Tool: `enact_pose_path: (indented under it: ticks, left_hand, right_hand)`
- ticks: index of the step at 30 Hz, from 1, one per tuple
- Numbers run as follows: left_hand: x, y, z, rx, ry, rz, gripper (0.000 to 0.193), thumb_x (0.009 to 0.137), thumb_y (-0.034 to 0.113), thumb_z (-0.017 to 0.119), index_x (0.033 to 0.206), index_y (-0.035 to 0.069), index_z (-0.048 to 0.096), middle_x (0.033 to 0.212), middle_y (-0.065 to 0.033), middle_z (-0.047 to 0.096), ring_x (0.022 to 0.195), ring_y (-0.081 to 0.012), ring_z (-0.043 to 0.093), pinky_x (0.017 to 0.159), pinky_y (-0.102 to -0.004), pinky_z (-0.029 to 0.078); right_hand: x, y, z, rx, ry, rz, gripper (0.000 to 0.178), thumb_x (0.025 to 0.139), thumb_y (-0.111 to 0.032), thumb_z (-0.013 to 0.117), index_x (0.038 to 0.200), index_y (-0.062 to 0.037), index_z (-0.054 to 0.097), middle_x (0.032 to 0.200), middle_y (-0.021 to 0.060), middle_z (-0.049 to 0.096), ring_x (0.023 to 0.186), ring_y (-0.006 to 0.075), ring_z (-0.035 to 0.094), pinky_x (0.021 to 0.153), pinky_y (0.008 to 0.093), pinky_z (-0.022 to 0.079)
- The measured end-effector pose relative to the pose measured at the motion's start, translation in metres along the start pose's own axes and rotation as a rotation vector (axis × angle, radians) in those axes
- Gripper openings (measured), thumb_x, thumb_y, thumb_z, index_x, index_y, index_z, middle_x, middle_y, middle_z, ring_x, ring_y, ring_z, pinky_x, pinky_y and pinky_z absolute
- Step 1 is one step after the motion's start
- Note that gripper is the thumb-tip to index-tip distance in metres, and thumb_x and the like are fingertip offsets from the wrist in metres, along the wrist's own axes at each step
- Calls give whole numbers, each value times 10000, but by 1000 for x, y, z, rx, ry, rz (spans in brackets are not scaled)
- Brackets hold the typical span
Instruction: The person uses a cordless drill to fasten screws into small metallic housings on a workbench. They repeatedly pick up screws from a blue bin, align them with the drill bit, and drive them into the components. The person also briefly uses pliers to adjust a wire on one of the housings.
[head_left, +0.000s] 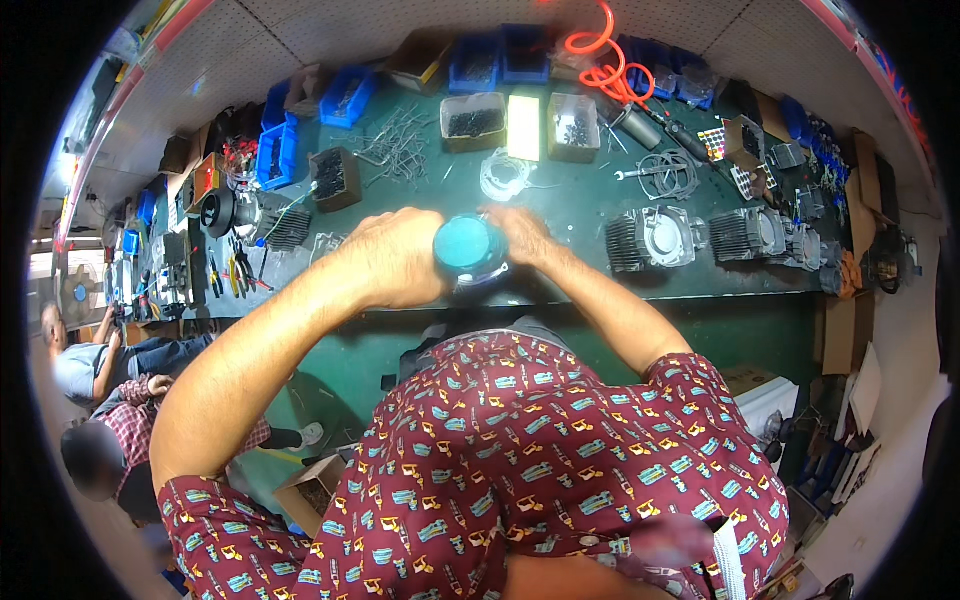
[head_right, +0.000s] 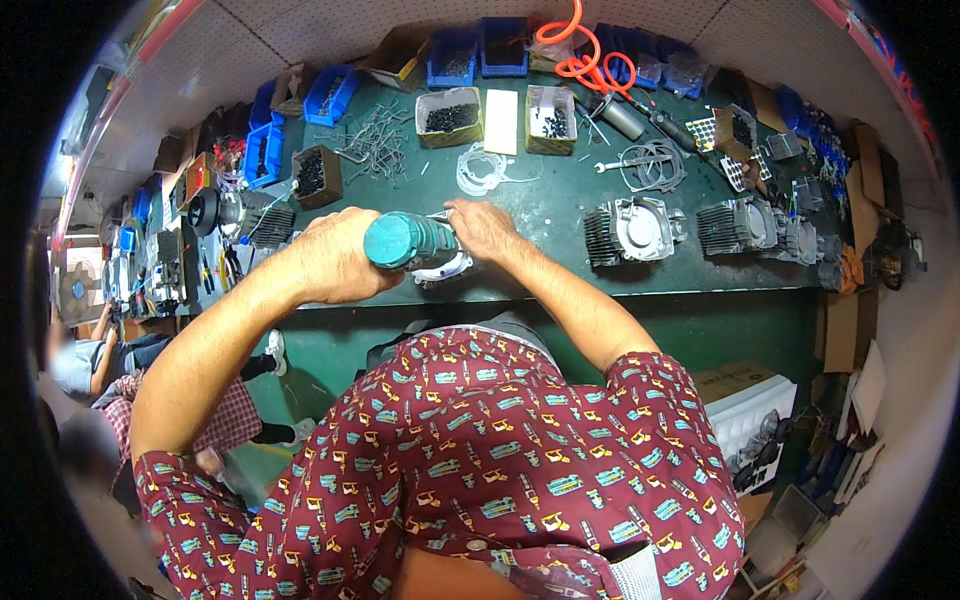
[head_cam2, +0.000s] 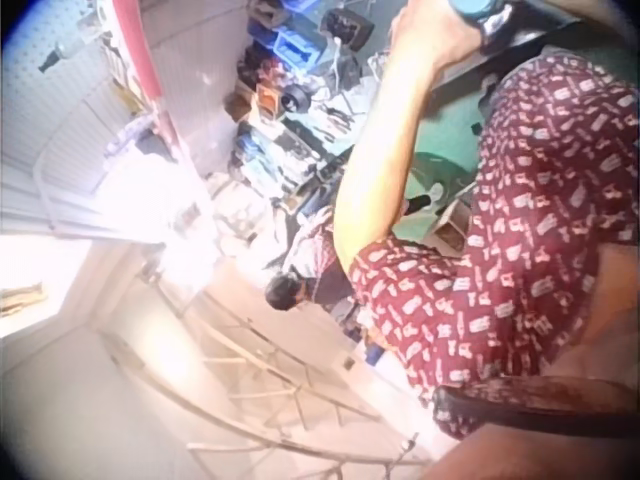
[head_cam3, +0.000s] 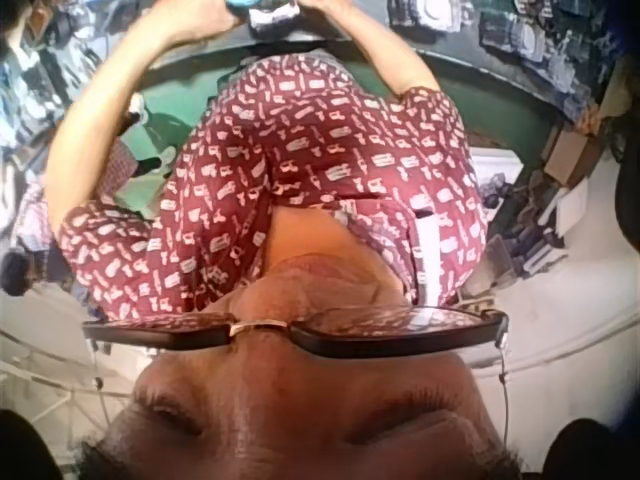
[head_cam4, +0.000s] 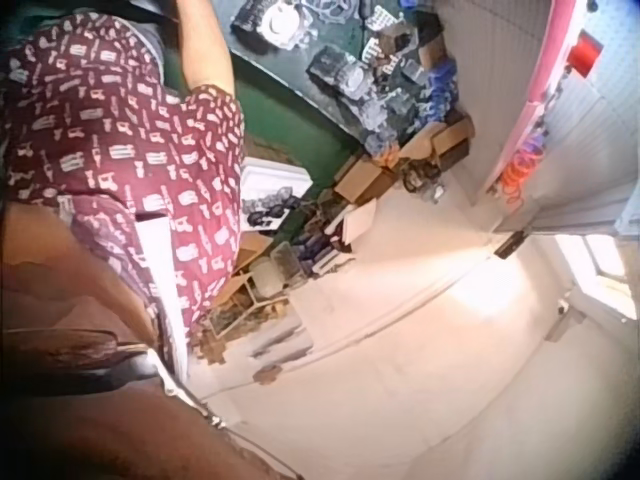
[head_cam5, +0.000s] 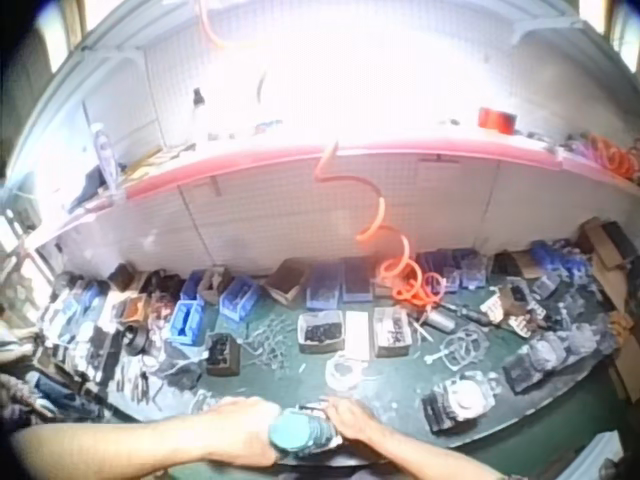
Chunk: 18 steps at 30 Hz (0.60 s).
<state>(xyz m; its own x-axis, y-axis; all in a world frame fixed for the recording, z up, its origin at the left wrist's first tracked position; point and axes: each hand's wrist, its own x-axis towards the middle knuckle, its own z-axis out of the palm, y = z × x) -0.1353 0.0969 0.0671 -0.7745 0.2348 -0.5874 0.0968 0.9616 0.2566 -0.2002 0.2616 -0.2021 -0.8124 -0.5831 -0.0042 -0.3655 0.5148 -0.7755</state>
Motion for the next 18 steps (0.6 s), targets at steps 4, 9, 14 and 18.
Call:
enact_pose_path:
  ticks: [4,9,14,18]
  left_hand:
    - [9,1,2,68,-38,-23,304,781,239,745,1029,67,708,983,-200,728,969,-376,695,879,-451,565]
    - [6,1,7,24,-3,-52,321,786,240,738,1054,69,698,1011,-196,724,994,-380,688,892,-450,561]
    - [5,3,6,22,-7,-77,334,782,234,731,1063,57,696,1005,-207,722,989,-384,690,896,-458,563]
    - [0,6,6,39,-22,-66,324,778,228,736,1051,57,701,979,-203,725,973,-385,693,879,-452,566]
  right_hand:
    - [3,1,0,-15,-48,26,425,997,-308,394,1246,-82,654,1121,235,697,1054,433,657,944,538,504]
    - [1,-10,-5,-33,-84,76,410,1008,-313,397,1252,-98,647,1116,223,702,1061,429,658,945,546,505]
    - [4,1,0,-37,-54,24,392,1014,-305,404,1249,-100,643,1125,210,703,1071,416,659,952,551,498]
    - [1,-4,-3,-24,-82,57,388,1013,-304,411,1250,-100,642,1128,213,700,1074,418,657,954,546,497]
